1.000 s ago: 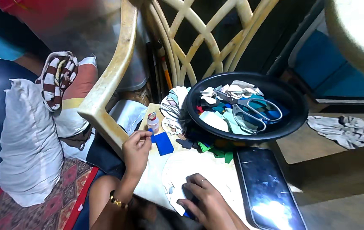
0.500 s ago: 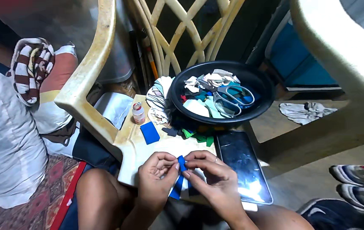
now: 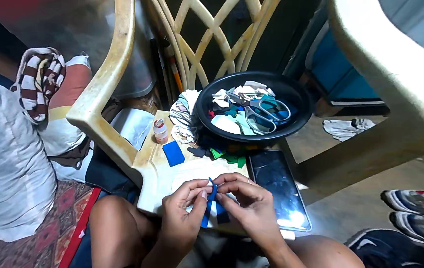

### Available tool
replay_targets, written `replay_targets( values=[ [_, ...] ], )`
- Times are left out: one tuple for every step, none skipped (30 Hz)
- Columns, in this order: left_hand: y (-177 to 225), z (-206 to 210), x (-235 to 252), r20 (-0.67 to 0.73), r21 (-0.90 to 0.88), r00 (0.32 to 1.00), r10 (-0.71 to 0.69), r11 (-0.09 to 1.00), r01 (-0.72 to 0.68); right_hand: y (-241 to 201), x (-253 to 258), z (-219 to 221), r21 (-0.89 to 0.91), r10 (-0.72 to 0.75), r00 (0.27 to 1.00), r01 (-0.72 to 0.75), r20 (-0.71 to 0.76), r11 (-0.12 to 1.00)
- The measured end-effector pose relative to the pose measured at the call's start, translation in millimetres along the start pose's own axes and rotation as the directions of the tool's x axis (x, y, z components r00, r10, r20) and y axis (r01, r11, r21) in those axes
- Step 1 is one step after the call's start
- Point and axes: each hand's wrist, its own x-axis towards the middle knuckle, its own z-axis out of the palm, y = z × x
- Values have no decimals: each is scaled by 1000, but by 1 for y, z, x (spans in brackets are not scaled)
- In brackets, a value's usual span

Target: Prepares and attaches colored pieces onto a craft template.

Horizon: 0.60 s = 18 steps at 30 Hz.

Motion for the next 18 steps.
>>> replay_targets(
  values=[
    [-1,-1,0,14,7,1000,6,1000,-6,-1,0,-1,37,27,999,-28,19,999],
    [-2,-3,0,36,18,999,13,1000,-14,-2,0,-2,79,56,998,-59,39,995],
    [-2,-4,0,66,33,997,27,999,-29,-3,0,-3,120,83,995,-89,56,989],
    [-3,-6,-1,99,57,994,44,997,-50,-3,0,-2,150,110,992,-118,62,982],
    [-3,-7,-2,130,87,990,57,994,-69,-4,0,-1,171,136,989,-144,60,975],
    [-3,-8,-2,152,113,986,65,990,-83,-5,0,0,182,163,985,-171,56,968],
    [-4,-9,-3,155,118,985,74,989,-93,-7,1,1,191,193,980,-200,56,961],
    [-5,-10,-4,132,103,988,84,990,-98,-7,2,0,207,222,973,-231,67,951],
    [-7,-11,-3,96,88,992,85,992,-94,-8,3,-2,233,247,965,-262,91,936],
    [-10,-14,-3,73,79,995,74,994,-80,-9,4,-3,269,271,955,-295,122,917],
    [-12,-18,-1,86,66,995,45,997,-51,-10,5,-5,299,288,944,-325,160,897],
    [-13,-22,1,127,28,992,-8,1000,5,-10,5,-7,327,292,935,-345,202,880],
    [-12,-27,2,195,-31,977,-83,995,91,-9,5,-8,354,285,928,-357,239,865],
    [-10,-31,4,263,-96,951,-161,977,192,-8,6,-9,374,277,924,-362,262,854],
    [-8,-33,5,307,-149,924,-229,947,284,-8,6,-9,379,278,923,-366,268,850],
    [-6,-34,5,324,-178,903,-282,919,351,-8,6,-8,375,288,921,-372,261,849],
    [-6,-35,4,321,-184,889,-326,899,396,-7,7,-8,363,301,921,-376,248,853],
    [-5,-36,3,308,-181,881,-360,887,425,-7,7,-7,343,309,923,-375,232,861]
  ],
)
